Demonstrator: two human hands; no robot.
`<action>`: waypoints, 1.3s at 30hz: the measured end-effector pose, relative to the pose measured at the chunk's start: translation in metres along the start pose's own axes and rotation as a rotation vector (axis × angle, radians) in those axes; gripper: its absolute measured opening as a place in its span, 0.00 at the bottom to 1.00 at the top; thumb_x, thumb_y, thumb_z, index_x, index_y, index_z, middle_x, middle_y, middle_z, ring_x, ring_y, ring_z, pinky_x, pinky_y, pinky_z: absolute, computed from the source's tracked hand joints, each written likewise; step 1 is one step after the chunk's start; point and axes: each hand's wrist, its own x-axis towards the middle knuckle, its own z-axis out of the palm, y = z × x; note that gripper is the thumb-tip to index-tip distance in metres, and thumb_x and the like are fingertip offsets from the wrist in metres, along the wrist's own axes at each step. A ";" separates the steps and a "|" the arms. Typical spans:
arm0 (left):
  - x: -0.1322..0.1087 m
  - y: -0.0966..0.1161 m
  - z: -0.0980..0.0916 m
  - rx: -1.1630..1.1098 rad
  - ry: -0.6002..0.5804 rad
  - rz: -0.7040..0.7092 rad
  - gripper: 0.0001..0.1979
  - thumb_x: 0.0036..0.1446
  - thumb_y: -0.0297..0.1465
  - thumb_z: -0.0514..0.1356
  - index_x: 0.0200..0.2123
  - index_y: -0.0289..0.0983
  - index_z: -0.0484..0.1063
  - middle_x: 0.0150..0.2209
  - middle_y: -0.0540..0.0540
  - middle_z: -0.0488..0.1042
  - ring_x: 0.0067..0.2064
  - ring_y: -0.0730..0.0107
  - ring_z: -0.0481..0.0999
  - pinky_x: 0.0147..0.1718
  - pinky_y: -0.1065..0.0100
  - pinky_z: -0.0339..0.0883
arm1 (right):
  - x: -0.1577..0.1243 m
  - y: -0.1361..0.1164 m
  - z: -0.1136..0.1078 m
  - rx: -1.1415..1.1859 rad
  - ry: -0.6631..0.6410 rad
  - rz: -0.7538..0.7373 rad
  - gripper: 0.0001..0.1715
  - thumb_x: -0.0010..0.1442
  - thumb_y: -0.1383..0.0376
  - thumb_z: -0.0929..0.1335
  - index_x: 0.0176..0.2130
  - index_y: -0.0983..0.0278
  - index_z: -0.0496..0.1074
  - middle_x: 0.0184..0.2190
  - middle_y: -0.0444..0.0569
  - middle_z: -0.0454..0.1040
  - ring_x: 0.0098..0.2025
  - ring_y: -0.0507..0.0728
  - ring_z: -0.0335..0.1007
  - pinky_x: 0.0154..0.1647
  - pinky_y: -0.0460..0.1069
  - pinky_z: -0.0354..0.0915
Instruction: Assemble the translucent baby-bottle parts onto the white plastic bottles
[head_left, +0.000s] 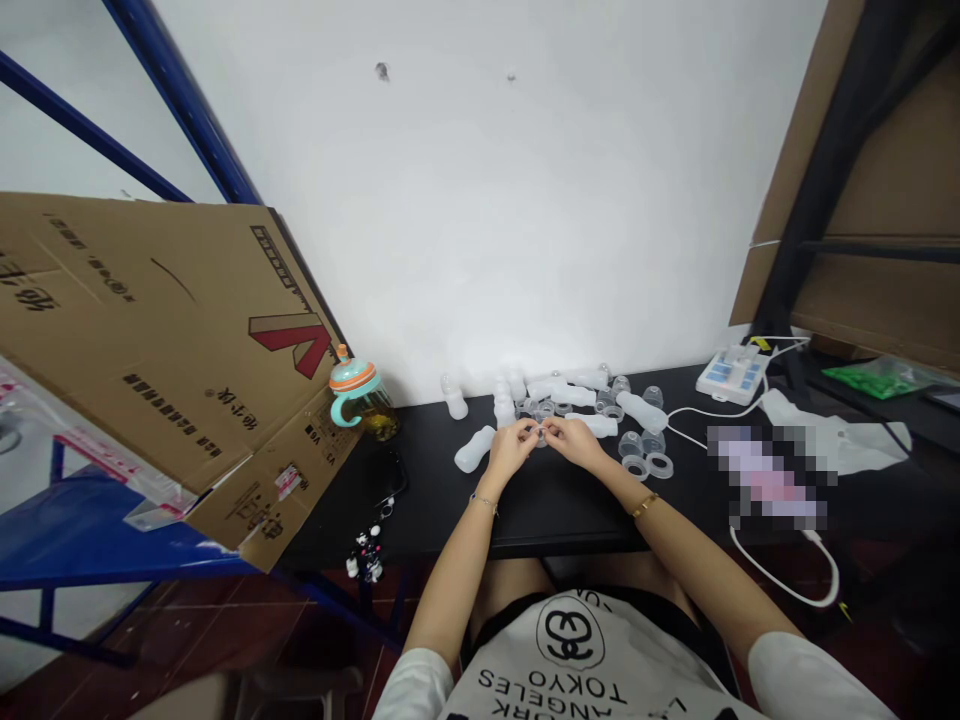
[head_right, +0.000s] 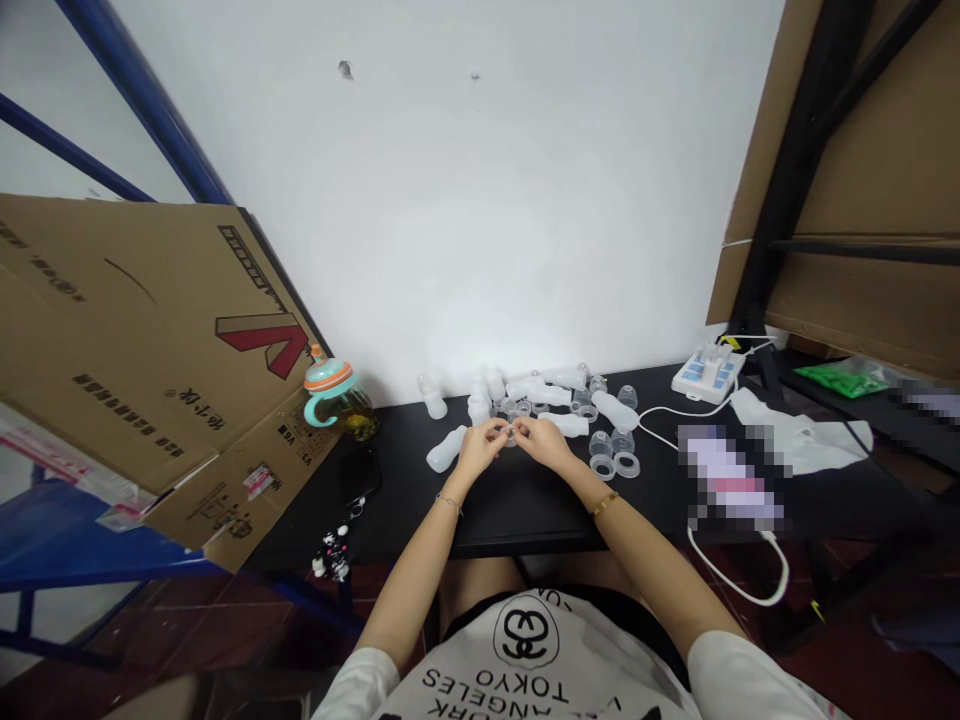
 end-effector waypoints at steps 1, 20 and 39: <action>0.000 0.000 0.000 0.003 -0.002 0.000 0.14 0.64 0.42 0.58 0.43 0.40 0.78 0.22 0.53 0.76 0.22 0.73 0.74 0.25 0.74 0.63 | 0.000 0.000 0.000 -0.003 -0.003 0.000 0.11 0.64 0.63 0.66 0.42 0.61 0.78 0.32 0.47 0.83 0.32 0.57 0.77 0.33 0.47 0.64; 0.000 0.002 0.000 0.024 -0.015 0.001 0.15 0.63 0.42 0.58 0.42 0.40 0.79 0.22 0.52 0.76 0.22 0.72 0.74 0.27 0.73 0.64 | 0.001 0.005 0.003 -0.017 0.014 -0.001 0.09 0.63 0.64 0.67 0.40 0.60 0.78 0.31 0.47 0.83 0.33 0.58 0.79 0.36 0.48 0.66; 0.001 0.004 0.002 -0.131 0.084 -0.081 0.15 0.64 0.42 0.57 0.46 0.40 0.75 0.25 0.52 0.77 0.22 0.73 0.74 0.24 0.73 0.64 | 0.001 0.005 0.005 0.127 0.061 0.007 0.20 0.63 0.58 0.67 0.53 0.59 0.74 0.38 0.47 0.83 0.23 0.53 0.71 0.27 0.47 0.64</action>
